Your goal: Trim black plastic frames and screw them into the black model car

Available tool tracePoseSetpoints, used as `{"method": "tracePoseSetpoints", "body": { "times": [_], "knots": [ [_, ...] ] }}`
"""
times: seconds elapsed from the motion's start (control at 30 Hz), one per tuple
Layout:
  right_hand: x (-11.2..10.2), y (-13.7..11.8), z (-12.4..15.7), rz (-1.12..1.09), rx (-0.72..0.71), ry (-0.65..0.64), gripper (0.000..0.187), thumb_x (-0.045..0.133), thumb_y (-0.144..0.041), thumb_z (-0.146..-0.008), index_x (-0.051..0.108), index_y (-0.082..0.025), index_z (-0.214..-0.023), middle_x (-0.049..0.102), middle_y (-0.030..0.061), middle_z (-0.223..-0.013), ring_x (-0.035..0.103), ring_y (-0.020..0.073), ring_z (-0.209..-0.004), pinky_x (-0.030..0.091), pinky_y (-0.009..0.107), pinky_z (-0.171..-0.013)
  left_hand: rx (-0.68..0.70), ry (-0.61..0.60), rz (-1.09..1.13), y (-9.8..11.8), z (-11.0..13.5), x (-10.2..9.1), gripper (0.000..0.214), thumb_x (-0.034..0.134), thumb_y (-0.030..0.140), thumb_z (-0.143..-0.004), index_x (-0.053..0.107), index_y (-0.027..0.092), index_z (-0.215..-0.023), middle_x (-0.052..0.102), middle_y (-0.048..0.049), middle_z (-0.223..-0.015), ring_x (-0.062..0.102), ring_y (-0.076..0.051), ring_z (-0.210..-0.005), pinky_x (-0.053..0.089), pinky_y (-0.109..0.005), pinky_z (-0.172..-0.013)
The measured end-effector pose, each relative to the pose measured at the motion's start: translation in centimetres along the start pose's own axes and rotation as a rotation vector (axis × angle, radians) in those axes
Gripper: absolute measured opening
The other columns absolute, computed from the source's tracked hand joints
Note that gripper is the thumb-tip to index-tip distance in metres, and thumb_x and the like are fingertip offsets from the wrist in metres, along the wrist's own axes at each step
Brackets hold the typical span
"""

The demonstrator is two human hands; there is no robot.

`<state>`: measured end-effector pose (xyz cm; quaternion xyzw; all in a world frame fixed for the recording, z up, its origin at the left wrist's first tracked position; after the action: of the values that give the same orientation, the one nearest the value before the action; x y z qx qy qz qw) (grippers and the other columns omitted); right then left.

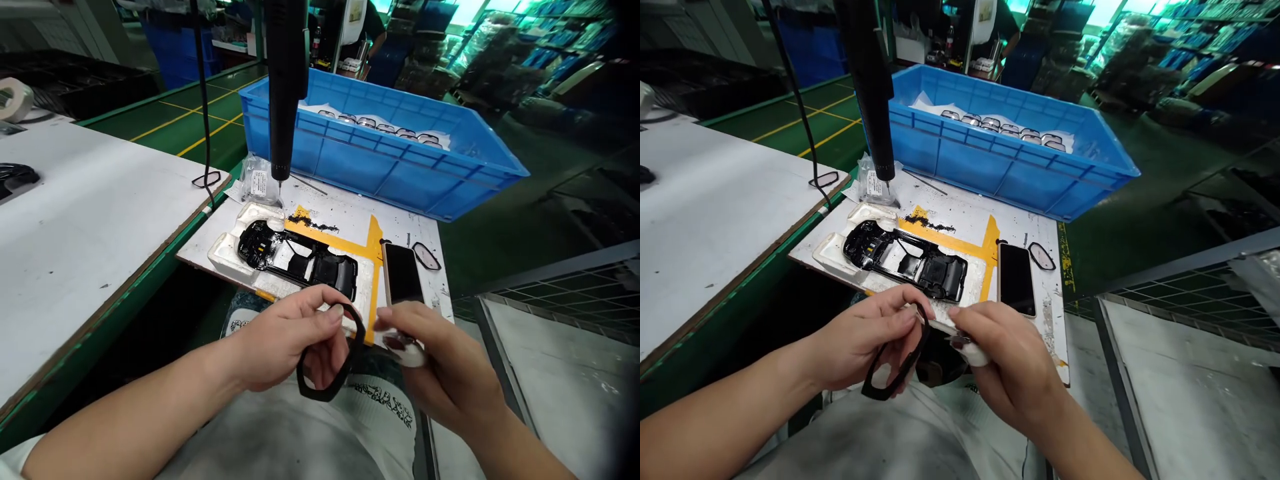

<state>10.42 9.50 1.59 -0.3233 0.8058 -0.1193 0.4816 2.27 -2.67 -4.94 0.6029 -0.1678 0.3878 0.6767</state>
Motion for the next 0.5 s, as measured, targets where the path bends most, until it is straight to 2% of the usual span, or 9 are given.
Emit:
{"method": "tracePoseSetpoints", "body": {
  "times": [0.07, 0.1, 0.13, 0.17, 0.27, 0.4, 0.5],
  "knots": [
    [0.4, -0.2, -0.7, -0.005, -0.023, -0.068, 0.046, 0.049, -0.006, -0.091, 0.051, -0.023, -0.133, 0.063, 0.0069, -0.1, 0.062, 0.0158, -0.086, 0.051, 0.028, -0.072, 0.015, 0.028, -0.046, 0.3, 0.0, 0.3, 0.029, 0.062, 0.047, -0.097, 0.058, 0.018, -0.103, 0.061, 0.0045, -0.058, 0.052, -0.007, -0.039, 0.044, -0.012, -0.04],
    [0.5, -0.4, -1.2, 0.019, -0.027, -0.083, 0.035, 0.047, -0.011, -0.095, 0.052, -0.021, -0.128, 0.061, 0.0057, -0.094, 0.06, 0.0141, -0.08, 0.048, 0.027, -0.068, 0.019, 0.04, -0.065, 0.4, 0.0, 0.4, 0.029, 0.059, 0.046, -0.099, 0.059, 0.017, -0.102, 0.06, 0.0046, -0.056, 0.05, -0.006, -0.038, 0.041, -0.012, -0.038],
    [0.5, -0.5, -1.7, 0.059, -0.024, -0.092, 0.021, 0.045, -0.021, -0.1, 0.053, -0.019, -0.12, 0.057, 0.0037, -0.086, 0.056, 0.0125, -0.073, 0.044, 0.025, -0.062, 0.016, 0.045, -0.081, 0.5, 0.0, 0.6, 0.028, 0.057, 0.045, -0.1, 0.059, 0.017, -0.1, 0.059, 0.0047, -0.055, 0.048, -0.006, -0.037, 0.039, -0.011, -0.037],
    [0.4, -0.7, -2.2, 0.11, -0.024, -0.091, 0.022, 0.042, -0.034, -0.104, 0.053, -0.017, -0.111, 0.053, 0.0017, -0.079, 0.051, 0.0115, -0.066, 0.04, 0.025, -0.058, 0.007, 0.046, -0.095, 0.5, -0.1, 0.7, 0.027, 0.055, 0.042, -0.101, 0.058, 0.016, -0.099, 0.058, 0.0049, -0.054, 0.047, -0.005, -0.037, 0.038, -0.011, -0.037],
    [0.4, -1.2, -3.4, 0.267, -0.046, -0.112, 0.057, 0.025, -0.067, -0.102, 0.051, -0.017, -0.09, 0.045, -0.0008, -0.068, 0.042, 0.0111, -0.056, 0.032, 0.028, -0.051, -0.046, 0.031, -0.124, 0.3, 0.0, 1.1, 0.024, 0.051, 0.038, -0.102, 0.058, 0.015, -0.095, 0.057, 0.0052, -0.051, 0.044, -0.004, -0.035, 0.036, -0.011, -0.036],
    [1.1, -1.3, -3.8, 0.315, -0.08, -0.175, 0.064, 0.016, -0.071, -0.1, 0.047, -0.019, -0.08, 0.044, -0.0014, -0.062, 0.039, 0.0108, -0.051, 0.027, 0.029, -0.049, -0.056, 0.021, -0.161, 0.2, 0.1, 1.2, 0.027, 0.05, 0.038, -0.102, 0.056, 0.015, -0.089, 0.055, 0.0051, -0.05, 0.042, -0.004, -0.035, 0.033, -0.011, -0.036],
    [1.3, -1.2, -3.7, 0.305, -0.076, -0.155, 0.062, 0.016, -0.071, -0.1, 0.045, -0.02, -0.08, 0.043, -0.0021, -0.062, 0.038, 0.0101, -0.051, 0.027, 0.028, -0.049, -0.04, 0.015, -0.167, 0.1, 0.1, 1.2, 0.028, 0.051, 0.039, -0.102, 0.056, 0.016, -0.087, 0.055, 0.0054, -0.051, 0.04, -0.004, -0.035, 0.032, -0.011, -0.036]
  ]
}}
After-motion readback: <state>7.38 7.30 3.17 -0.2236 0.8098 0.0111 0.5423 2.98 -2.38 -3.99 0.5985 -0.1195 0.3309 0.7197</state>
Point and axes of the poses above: each hand's wrist, its own z-axis away from the middle knuckle, its own x-axis out of the palm, y = z × x, the point moved 7 cm from there along -z, towards the middle knuckle
